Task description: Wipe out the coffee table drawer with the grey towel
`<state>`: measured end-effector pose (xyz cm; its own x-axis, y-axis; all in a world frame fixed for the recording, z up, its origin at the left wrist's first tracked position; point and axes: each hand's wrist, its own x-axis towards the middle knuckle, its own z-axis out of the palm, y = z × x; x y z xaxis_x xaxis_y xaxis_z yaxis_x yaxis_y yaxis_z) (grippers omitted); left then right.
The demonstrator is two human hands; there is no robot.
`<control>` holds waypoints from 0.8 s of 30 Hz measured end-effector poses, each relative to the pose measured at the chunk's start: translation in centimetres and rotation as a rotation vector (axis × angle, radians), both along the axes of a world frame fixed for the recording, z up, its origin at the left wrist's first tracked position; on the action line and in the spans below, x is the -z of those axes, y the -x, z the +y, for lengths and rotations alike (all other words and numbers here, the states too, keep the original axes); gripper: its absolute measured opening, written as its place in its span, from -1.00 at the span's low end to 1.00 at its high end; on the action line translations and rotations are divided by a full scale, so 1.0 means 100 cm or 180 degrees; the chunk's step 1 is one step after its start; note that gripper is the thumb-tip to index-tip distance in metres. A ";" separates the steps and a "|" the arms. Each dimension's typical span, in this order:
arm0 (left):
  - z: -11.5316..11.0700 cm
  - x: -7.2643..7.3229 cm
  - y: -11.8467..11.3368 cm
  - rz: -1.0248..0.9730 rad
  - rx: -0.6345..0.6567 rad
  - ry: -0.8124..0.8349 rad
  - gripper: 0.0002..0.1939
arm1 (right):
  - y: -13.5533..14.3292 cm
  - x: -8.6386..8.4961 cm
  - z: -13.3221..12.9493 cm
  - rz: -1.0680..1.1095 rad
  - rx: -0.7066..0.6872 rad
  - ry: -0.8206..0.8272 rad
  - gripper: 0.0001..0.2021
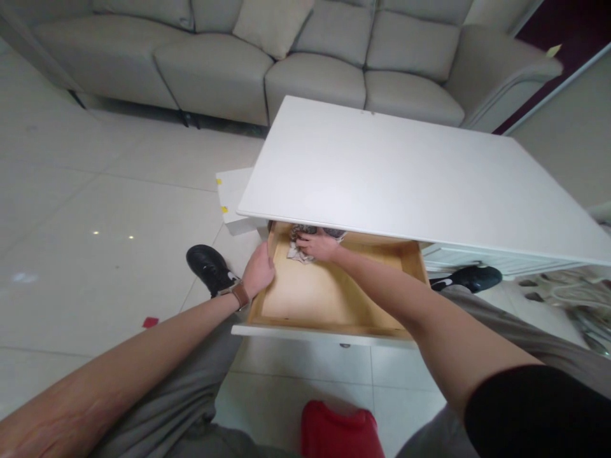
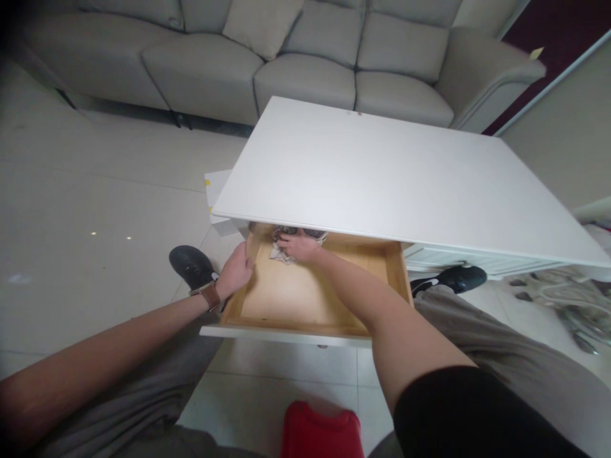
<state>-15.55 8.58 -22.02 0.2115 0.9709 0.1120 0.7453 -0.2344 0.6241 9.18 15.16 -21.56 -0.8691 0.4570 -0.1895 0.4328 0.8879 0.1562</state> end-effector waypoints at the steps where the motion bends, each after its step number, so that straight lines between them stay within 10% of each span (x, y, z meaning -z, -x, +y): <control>1: 0.000 0.000 0.000 0.0022 -0.0012 0.0012 -0.55 | -0.014 0.001 -0.004 -0.0031 0.0101 -0.0069 -0.74; 13: 0.002 0.003 -0.001 -0.0020 -0.0084 -0.0019 -0.58 | -0.238 -0.021 -0.092 -0.0865 0.1375 -0.0063 -0.65; 20: 0.003 0.001 0.000 -0.0034 -0.0031 -0.0006 -0.54 | -0.212 -0.024 -0.091 -0.1008 0.1729 -0.0095 -0.65; 24: 0.004 0.002 0.000 0.0067 -0.0012 0.0020 -0.53 | -0.200 -0.026 -0.084 -0.0785 0.2645 0.0420 -0.67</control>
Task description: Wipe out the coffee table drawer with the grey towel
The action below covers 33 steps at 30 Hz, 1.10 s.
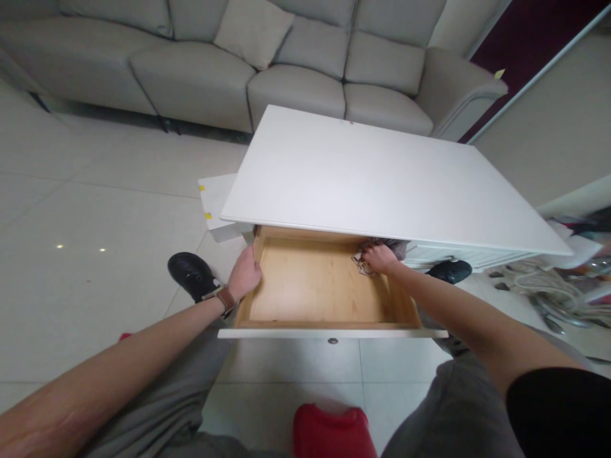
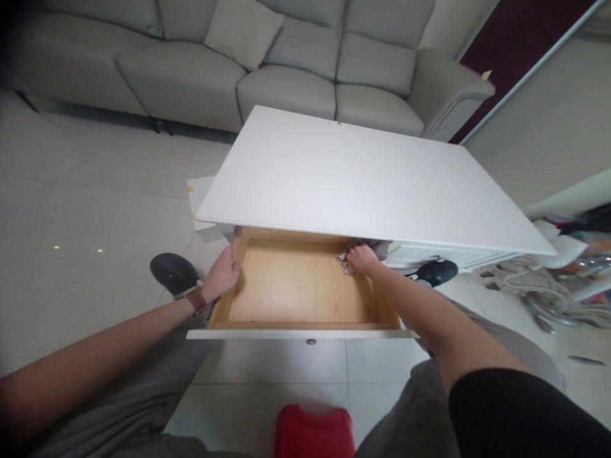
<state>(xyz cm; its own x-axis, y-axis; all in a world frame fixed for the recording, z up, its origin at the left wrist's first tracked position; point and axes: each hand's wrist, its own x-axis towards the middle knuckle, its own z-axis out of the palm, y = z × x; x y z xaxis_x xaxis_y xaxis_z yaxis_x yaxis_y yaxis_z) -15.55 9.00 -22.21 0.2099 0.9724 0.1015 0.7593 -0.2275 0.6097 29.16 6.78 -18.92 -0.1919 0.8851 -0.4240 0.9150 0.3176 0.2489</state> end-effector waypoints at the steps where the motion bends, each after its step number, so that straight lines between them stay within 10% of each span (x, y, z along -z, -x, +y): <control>1: 0.000 0.000 0.000 0.0005 0.0007 -0.0005 -0.54 | 0.000 -0.001 0.001 0.0053 0.0226 0.0046 -0.68; 11: -0.001 -0.002 0.002 -0.0068 0.0071 0.0023 -0.54 | -0.007 0.005 0.003 0.0601 0.1207 0.0279 -0.63; 22: 0.000 -0.003 0.002 0.0008 0.0032 0.0077 -0.57 | 0.014 0.033 -0.079 0.0969 0.0496 -0.0435 -0.62; 33: 0.000 -0.002 0.001 -0.0047 0.0009 0.0105 -0.56 | 0.022 0.040 -0.089 0.0807 0.0573 -0.0748 -0.61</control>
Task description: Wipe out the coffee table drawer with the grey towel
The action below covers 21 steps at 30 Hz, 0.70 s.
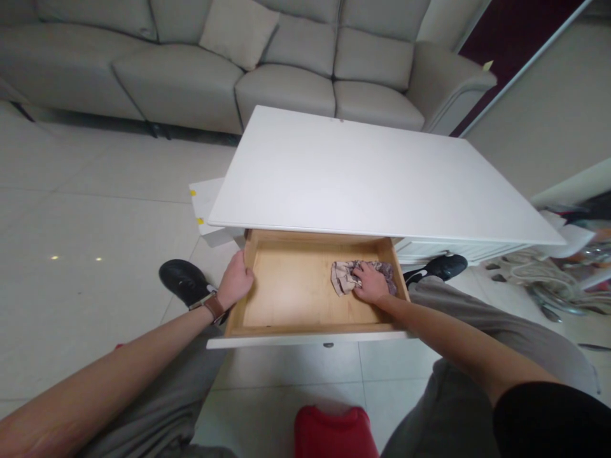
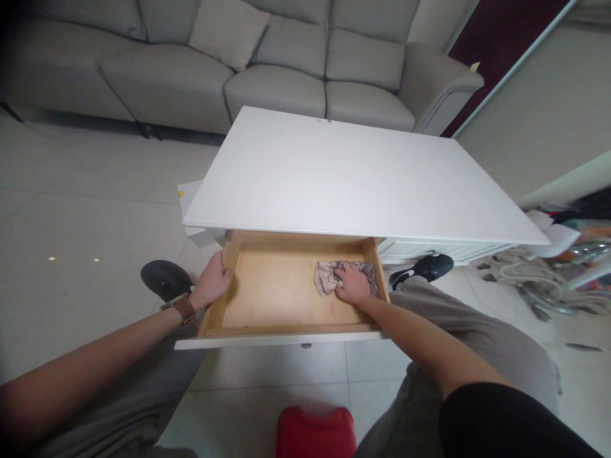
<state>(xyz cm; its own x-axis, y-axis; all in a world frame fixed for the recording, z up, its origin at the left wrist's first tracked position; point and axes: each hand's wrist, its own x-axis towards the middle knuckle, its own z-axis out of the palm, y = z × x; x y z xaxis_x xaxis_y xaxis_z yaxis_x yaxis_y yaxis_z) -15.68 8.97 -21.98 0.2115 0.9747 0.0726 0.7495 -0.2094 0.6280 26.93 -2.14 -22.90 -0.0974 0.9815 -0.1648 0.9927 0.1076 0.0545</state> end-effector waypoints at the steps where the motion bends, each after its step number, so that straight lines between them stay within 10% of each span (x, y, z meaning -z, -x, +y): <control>1: 0.000 0.000 0.000 0.0000 0.0003 0.0012 -0.55 | 0.000 0.000 0.000 -0.0002 0.0014 0.0000 -0.61; 21: 0.000 -0.002 0.000 -0.0015 -0.0003 0.0096 -0.54 | 0.005 -0.007 0.000 -0.0032 0.0081 0.0110 -0.61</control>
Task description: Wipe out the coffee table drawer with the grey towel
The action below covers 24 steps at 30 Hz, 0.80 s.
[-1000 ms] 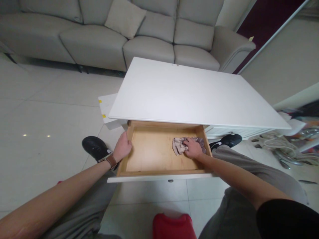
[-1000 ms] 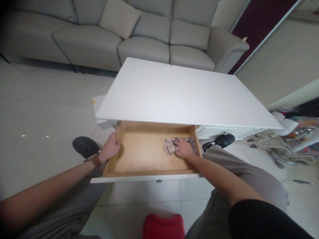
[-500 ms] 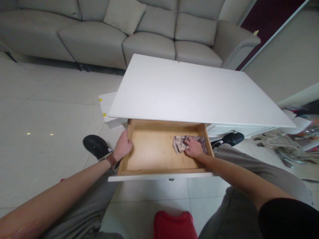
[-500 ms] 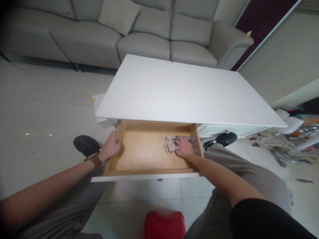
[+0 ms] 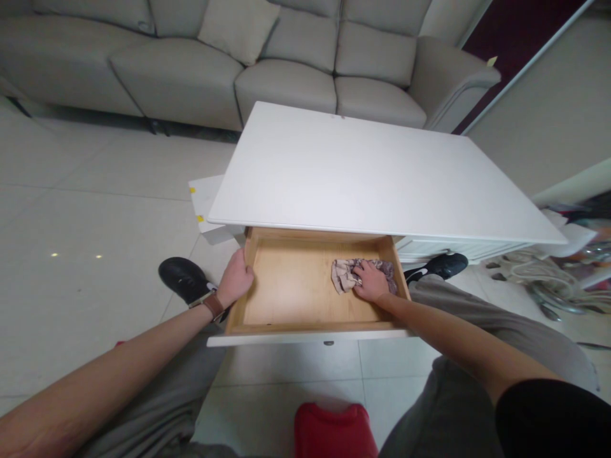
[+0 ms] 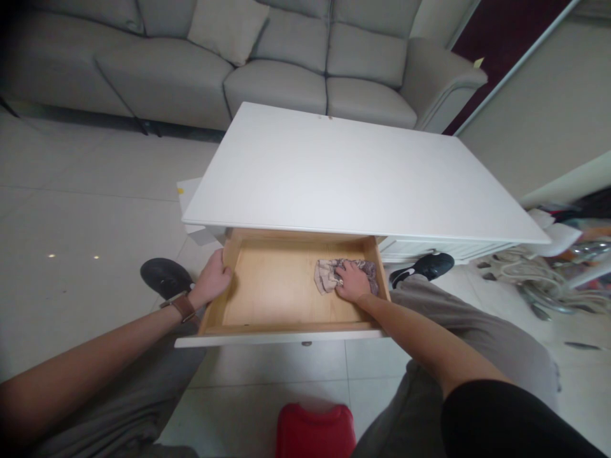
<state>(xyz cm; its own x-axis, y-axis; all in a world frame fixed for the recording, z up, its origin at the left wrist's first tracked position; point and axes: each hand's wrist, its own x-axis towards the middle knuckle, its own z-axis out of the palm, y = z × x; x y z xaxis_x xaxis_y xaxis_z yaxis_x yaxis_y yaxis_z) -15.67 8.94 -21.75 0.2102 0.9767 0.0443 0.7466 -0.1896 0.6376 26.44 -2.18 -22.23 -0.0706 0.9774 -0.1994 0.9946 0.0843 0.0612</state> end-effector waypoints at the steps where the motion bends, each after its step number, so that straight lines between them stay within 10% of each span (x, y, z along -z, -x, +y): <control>1: 0.000 0.000 0.000 0.0013 0.0001 -0.0001 -0.54 | 0.000 0.001 0.000 -0.0001 -0.0006 -0.0017 -0.62; 24: 0.000 0.002 0.001 0.0074 0.0002 -0.0031 -0.55 | -0.001 0.003 -0.001 -0.0012 -0.0061 -0.0104 -0.63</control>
<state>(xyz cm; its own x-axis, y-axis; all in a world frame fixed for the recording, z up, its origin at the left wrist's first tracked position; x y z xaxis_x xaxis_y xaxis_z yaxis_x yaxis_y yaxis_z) -15.77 8.93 -21.95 0.2120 0.9760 0.0487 0.7610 -0.1962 0.6183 26.56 -2.29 -22.48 -0.0887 0.9818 -0.1677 0.9925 0.1013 0.0681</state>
